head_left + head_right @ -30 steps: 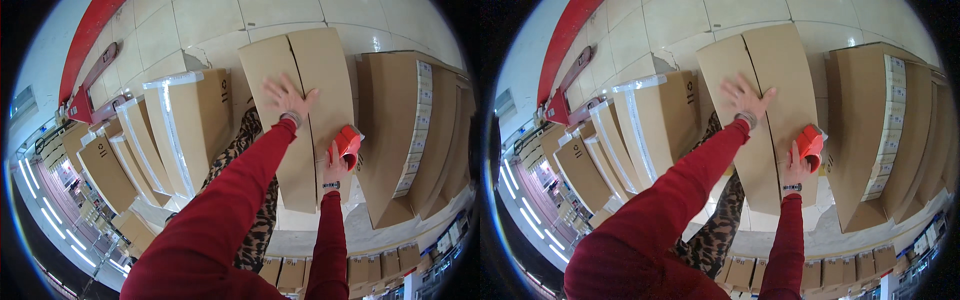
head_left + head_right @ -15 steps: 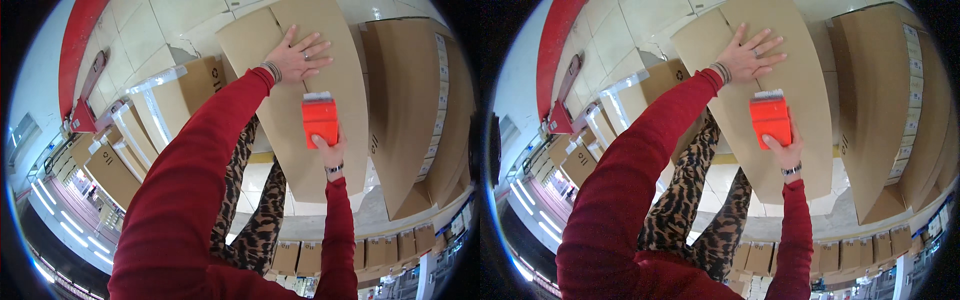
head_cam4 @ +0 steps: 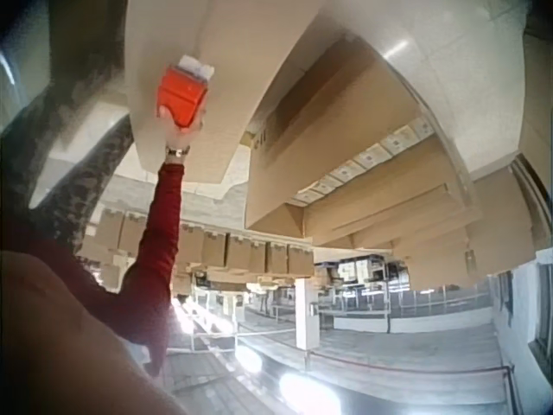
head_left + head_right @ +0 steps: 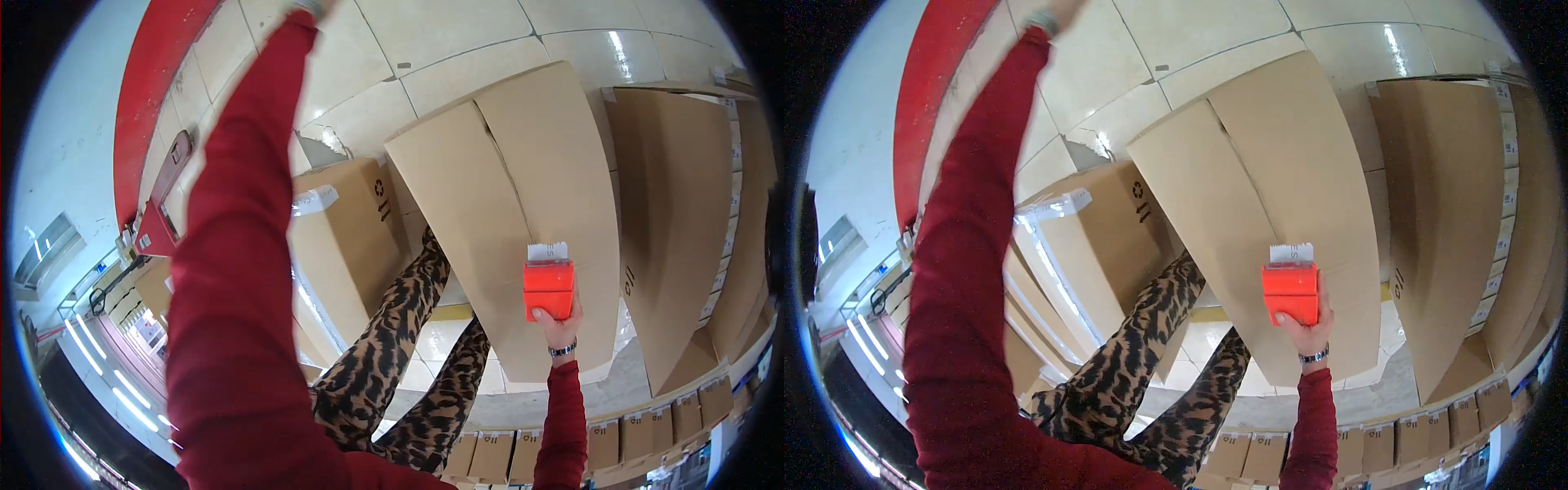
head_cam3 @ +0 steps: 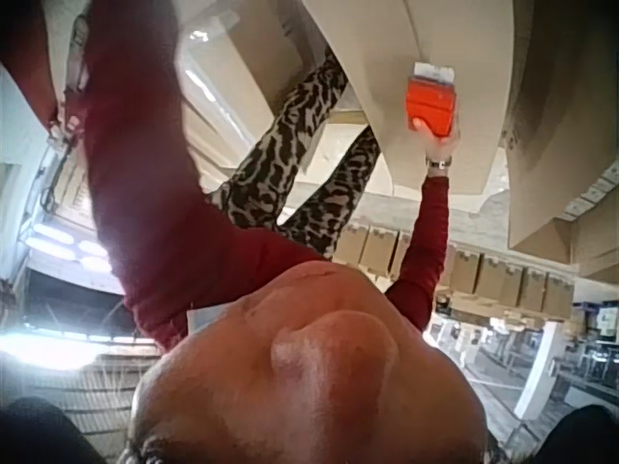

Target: The person repeatedly closes and seals cardboard boxes filled with smaller product boxes using a handheld tape dispenser. They apply tape across the top seams and sides of each box, then move to the next box in a warehouse setting.

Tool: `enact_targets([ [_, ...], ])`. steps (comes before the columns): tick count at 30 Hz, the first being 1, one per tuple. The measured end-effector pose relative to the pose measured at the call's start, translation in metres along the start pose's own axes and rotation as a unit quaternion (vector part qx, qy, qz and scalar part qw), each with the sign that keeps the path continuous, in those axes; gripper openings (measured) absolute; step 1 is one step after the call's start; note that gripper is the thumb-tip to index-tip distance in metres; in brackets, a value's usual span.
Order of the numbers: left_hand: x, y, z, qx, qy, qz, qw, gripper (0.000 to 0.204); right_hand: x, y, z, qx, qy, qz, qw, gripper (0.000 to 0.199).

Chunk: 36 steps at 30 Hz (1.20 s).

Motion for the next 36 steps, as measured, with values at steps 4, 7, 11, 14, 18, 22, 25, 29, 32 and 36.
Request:
enact_targets([
  [4,-0.122,-0.044,-0.003,0.070,-0.070,-0.086,0.991,0.072,0.006,-0.005,-0.010,-0.026,0.005,-0.038,0.999,0.095],
  [7,-0.112,-0.040,-0.020,0.028,-0.046,0.151,0.987,0.068,0.008,0.005,-0.022,-0.024,-0.008,-0.115,0.993,0.095],
  [11,-0.098,0.043,-0.050,-0.225,0.124,-0.059,0.965,0.062,-0.001,-0.013,-0.014,-0.051,0.020,-0.013,0.998,0.093],
  [14,-0.155,0.086,-0.100,-0.275,-0.118,-0.170,0.939,0.051,0.002,-0.014,-0.004,-0.027,-0.028,-0.070,0.997,0.091],
  [18,-0.215,0.087,-0.107,-0.059,-0.334,-0.058,0.939,0.048,-0.005,-0.020,0.006,-0.008,-0.081,-0.082,0.993,0.090],
  [22,-0.243,0.061,-0.101,0.072,-0.391,-0.091,0.913,0.041,-0.012,-0.020,0.012,0.018,-0.059,-0.065,0.996,0.090],
  [25,-0.248,0.063,-0.103,0.081,-0.375,-0.111,0.917,0.031,-0.015,-0.025,0.016,0.012,-0.057,-0.043,0.997,0.087],
  [29,-0.242,0.074,-0.107,-0.026,-0.228,0.004,0.973,0.018,-0.028,-0.050,0.018,-0.023,-0.042,0.047,0.998,0.083],
  [32,-0.221,0.071,-0.110,-0.078,-0.175,0.085,0.978,0.018,-0.036,-0.081,0.017,-0.057,-0.068,0.064,0.994,0.081],
  [36,-0.129,0.082,-0.087,-0.179,0.020,0.125,0.976,0.022,-0.041,-0.103,0.023,-0.065,-0.071,0.064,0.993,0.079],
])
Point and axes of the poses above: each hand's wrist, its own z-axis towards the middle knuckle, its own x-axis out of the back of the hand, y = z × x, the point moved 3 cm from there along z, towards the middle knuckle, and after that the axes turned 1 degree about -z, right-handed, at the moved point
